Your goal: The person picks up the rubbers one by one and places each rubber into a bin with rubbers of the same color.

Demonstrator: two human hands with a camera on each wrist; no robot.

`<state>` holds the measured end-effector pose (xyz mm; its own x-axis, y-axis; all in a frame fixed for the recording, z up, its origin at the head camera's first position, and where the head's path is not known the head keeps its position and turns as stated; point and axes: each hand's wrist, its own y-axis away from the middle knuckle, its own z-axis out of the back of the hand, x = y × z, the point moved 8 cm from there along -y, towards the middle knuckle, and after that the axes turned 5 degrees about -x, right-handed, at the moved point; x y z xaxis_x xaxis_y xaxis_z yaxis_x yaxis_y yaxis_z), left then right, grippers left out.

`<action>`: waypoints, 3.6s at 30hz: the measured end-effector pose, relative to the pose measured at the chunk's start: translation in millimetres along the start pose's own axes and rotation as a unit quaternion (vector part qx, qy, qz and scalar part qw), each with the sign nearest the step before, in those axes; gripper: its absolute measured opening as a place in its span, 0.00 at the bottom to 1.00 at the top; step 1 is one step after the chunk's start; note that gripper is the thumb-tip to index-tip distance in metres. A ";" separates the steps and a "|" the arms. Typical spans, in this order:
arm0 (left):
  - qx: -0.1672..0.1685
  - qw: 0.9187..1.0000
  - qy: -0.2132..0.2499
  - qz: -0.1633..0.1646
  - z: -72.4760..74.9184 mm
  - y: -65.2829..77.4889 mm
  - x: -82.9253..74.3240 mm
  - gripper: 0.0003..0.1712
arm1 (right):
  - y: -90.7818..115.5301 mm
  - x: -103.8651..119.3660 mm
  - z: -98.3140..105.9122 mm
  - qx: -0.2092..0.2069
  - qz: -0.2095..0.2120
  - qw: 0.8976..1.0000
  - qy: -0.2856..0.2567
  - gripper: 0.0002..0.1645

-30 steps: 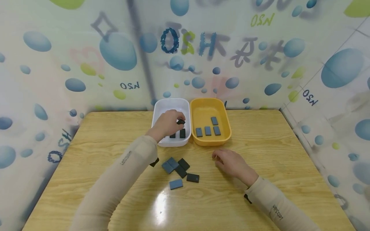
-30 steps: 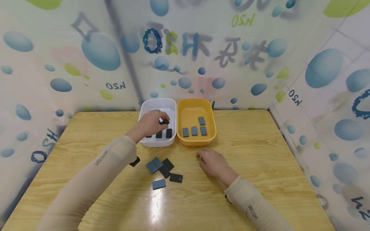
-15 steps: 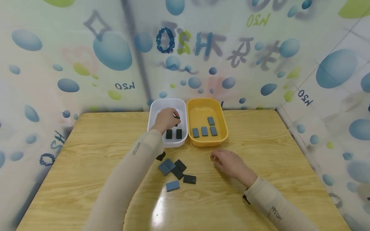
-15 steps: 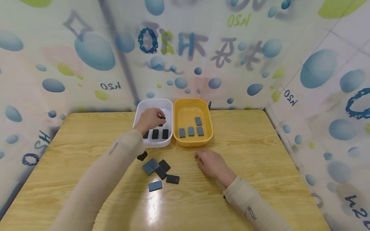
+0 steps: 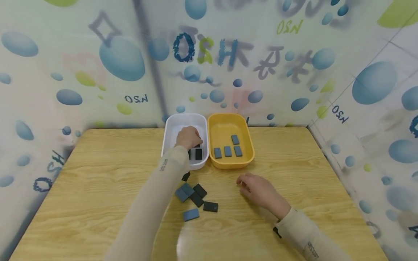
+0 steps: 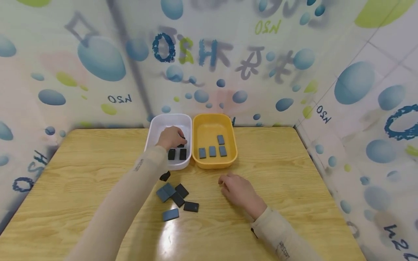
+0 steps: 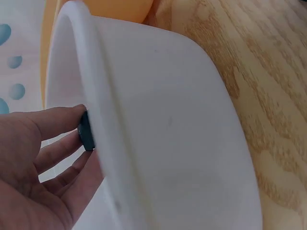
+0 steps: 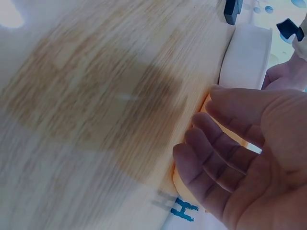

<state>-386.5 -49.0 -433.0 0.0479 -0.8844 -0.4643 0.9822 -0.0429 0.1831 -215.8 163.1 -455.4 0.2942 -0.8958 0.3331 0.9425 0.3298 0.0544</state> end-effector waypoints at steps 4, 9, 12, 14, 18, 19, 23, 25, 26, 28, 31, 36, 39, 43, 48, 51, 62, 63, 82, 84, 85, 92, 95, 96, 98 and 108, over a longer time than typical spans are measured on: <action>-0.011 1.000 -0.022 0.006 -1.6 -7.6 3.8 0.11 | 1.0 -0.7 -0.7 0.001 -0.001 1.000 0.002 0.08; -0.006 1.000 -0.024 0.012 -4.3 -12.3 4.7 0.10 | 1.0 -2.2 -2.2 0.004 -0.009 1.000 0.006 0.09; 0.000 1.000 -0.027 0.010 -7.5 -14.9 2.3 0.09 | 0.5 -3.5 -3.5 0.006 -0.010 1.000 0.009 0.09; 0.005 0.999 -0.031 0.008 -10.6 -17.6 0.6 0.09 | 0.0 -4.3 -4.0 0.007 -0.011 1.000 0.010 0.09; 0.009 0.999 -0.049 0.006 -16.5 -23.0 -0.9 0.09 | -0.3 -5.2 -2.4 0.006 -0.012 1.000 0.007 0.09; 0.010 0.999 -0.053 0.007 -18.0 -24.2 -0.8 0.10 | -0.6 -5.5 -1.6 0.005 -0.012 1.000 0.004 0.09; 0.007 0.998 -0.056 0.013 -22.2 -27.9 0.0 0.11 | -1.4 -6.8 0.6 0.006 -0.014 1.000 -0.001 0.09; 0.006 0.998 -0.054 0.013 -23.7 -28.9 -0.4 0.10 | -1.2 -7.3 1.0 0.007 -0.013 1.000 -0.001 0.09; 0.007 0.998 -0.053 0.012 -24.4 -29.2 -0.8 0.10 | -1.1 -7.7 0.8 0.008 -0.013 1.000 -0.001 0.09; 0.008 0.999 -0.050 0.007 -25.4 -29.6 -2.3 0.09 | -0.9 -8.7 0.5 0.009 -0.014 1.000 -0.002 0.09; 0.014 0.999 -0.046 0.000 -26.6 -29.7 -4.2 0.09 | -1.2 -10.1 -0.7 0.012 -0.019 1.000 -0.003 0.10; 0.026 0.999 -0.032 0.002 -26.2 -28.3 -3.1 0.09 | -2.2 -8.6 -1.5 0.017 -0.021 1.000 -0.002 0.09; 0.024 0.999 -0.030 0.004 -25.8 -28.6 -0.7 0.09 | -2.8 -6.8 -0.5 0.017 -0.018 1.000 -0.002 0.09; 0.016 0.999 -0.030 0.004 -25.3 -29.2 3.3 0.08 | -2.9 -4.8 0.3 0.018 -0.016 1.000 -0.003 0.09; 0.011 1.000 -0.028 -0.004 -22.0 -25.8 5.1 0.05 | -2.0 -2.2 0.8 0.017 -0.009 1.000 -0.001 0.09; 0.014 1.000 -0.026 -0.011 -14.5 -20.0 3.8 0.08 | -2.0 -0.8 1.2 0.017 -0.006 1.000 0.000 0.10; 0.022 0.999 -0.019 -0.030 12.7 7.2 -3.6 0.23 | -3.2 4.2 0.2 0.027 -0.008 1.000 -0.001 0.10; 0.021 0.999 -0.021 -0.037 14.1 9.6 -4.5 0.23 | -3.3 4.9 0.3 0.026 -0.006 1.000 0.000 0.10; -0.014 0.978 -0.018 -0.209 43.0 89.5 -7.9 0.15 | -4.3 16.7 -0.7 0.006 0.031 1.000 0.001 0.10; -0.020 0.973 -0.006 -0.228 44.8 98.8 -4.5 0.14 | -3.5 17.5 -0.8 0.005 0.031 1.000 0.000 0.10; -0.023 0.971 -0.002 -0.237 45.5 103.2 -2.5 0.13 | -3.1 17.8 -0.9 0.004 0.031 1.000 0.000 0.10; -0.029 0.962 -0.010 -0.273 48.7 134.3 11.5 0.10 | -2.3 21.2 -2.2 0.003 0.037 0.999 0.000 0.10; -0.022 0.960 -0.019 -0.277 49.2 148.0 17.9 0.09 | -2.1 23.0 -3.3 0.005 0.040 0.999 0.002 0.10; -0.020 0.960 -0.023 -0.279 49.2 151.8 19.8 0.08 | -2.0 23.6 -3.5 0.005 0.040 0.999 0.002 0.10; -0.016 0.958 -0.027 -0.284 48.1 158.4 22.7 0.08 | -2.0 23.9 -3.9 0.004 0.039 0.999 0.003 0.10; 0.003 0.949 -0.043 -0.311 33.2 176.0 32.1 0.11 | -4.3 31.6 -6.2 0.005 0.049 0.999 0.005 0.10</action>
<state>-218.2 -100.4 -386.9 -0.5569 -0.7215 -0.4115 0.8142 -0.5720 -0.0991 -209.6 131.5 -450.9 0.3868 -0.8615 0.3288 0.9072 0.4196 0.0320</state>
